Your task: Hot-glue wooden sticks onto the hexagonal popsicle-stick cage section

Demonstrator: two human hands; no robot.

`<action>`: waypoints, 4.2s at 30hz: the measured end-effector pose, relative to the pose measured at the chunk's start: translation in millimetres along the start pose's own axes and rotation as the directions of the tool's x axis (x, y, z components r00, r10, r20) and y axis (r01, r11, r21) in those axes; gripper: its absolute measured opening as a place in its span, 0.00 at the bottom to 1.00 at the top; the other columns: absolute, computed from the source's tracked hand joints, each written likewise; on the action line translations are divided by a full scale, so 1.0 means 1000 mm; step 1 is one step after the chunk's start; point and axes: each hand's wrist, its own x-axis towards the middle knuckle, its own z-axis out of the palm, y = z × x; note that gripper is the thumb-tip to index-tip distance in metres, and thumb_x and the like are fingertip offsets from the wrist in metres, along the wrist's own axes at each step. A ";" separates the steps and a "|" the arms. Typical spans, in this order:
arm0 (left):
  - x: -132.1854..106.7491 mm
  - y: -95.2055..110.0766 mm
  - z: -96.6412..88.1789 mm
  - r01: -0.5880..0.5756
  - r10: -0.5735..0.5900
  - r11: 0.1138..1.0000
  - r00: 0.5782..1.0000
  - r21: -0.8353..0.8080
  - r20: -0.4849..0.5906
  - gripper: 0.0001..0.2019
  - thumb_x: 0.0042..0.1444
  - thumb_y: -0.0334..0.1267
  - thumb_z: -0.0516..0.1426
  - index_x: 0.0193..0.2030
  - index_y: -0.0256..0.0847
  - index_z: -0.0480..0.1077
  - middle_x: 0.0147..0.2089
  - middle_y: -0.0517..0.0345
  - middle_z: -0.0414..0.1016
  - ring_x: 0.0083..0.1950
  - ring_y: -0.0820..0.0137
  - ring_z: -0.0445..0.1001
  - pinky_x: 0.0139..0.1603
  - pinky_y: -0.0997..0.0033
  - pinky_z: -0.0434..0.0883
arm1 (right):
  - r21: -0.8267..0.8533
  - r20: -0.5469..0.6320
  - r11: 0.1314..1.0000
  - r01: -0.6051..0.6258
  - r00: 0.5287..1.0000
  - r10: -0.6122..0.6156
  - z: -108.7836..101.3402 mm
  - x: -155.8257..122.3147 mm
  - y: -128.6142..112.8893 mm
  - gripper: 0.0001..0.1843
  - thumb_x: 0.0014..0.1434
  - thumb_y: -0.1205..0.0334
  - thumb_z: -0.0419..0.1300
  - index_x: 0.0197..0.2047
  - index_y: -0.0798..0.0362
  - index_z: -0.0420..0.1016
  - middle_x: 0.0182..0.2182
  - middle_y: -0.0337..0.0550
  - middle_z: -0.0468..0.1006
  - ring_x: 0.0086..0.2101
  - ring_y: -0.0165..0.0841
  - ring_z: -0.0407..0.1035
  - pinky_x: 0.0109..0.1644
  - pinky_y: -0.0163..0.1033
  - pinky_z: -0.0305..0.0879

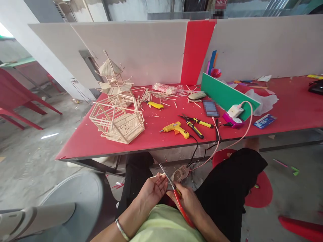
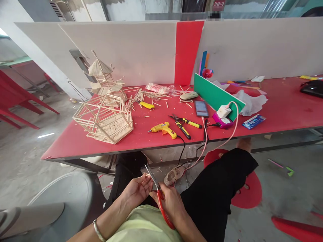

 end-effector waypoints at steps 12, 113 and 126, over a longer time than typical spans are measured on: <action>-0.052 0.070 0.001 -0.490 0.210 0.652 0.850 0.579 0.484 0.17 0.54 0.48 0.66 0.32 0.37 0.69 0.29 0.54 0.77 0.26 0.67 0.78 0.18 0.77 0.70 | -0.308 -0.110 0.933 0.183 0.968 -0.226 -0.095 0.042 -0.054 0.30 0.60 0.40 0.60 0.59 0.48 0.75 0.25 0.40 0.79 0.24 0.33 0.71 0.30 0.34 0.66; -0.135 0.298 0.124 -0.236 0.322 -0.715 0.724 0.658 0.610 0.08 0.43 0.36 0.59 0.17 0.41 0.68 0.17 0.65 0.62 0.21 0.75 0.57 0.25 0.70 0.53 | -0.807 -0.338 0.521 -0.278 0.941 -0.022 -0.101 0.182 -0.069 0.24 0.65 0.64 0.47 0.61 0.60 0.70 0.51 0.60 0.76 0.49 0.44 0.74 0.44 0.42 0.69; -0.129 0.298 0.120 -0.174 0.341 -0.781 0.685 0.599 0.644 0.06 0.45 0.39 0.59 0.22 0.43 0.75 0.22 0.63 0.71 0.25 0.73 0.63 0.27 0.70 0.55 | -0.541 -0.278 0.820 -0.189 0.960 0.038 -0.106 0.181 -0.076 0.16 0.59 0.62 0.51 0.48 0.56 0.71 0.41 0.56 0.80 0.42 0.43 0.76 0.38 0.39 0.64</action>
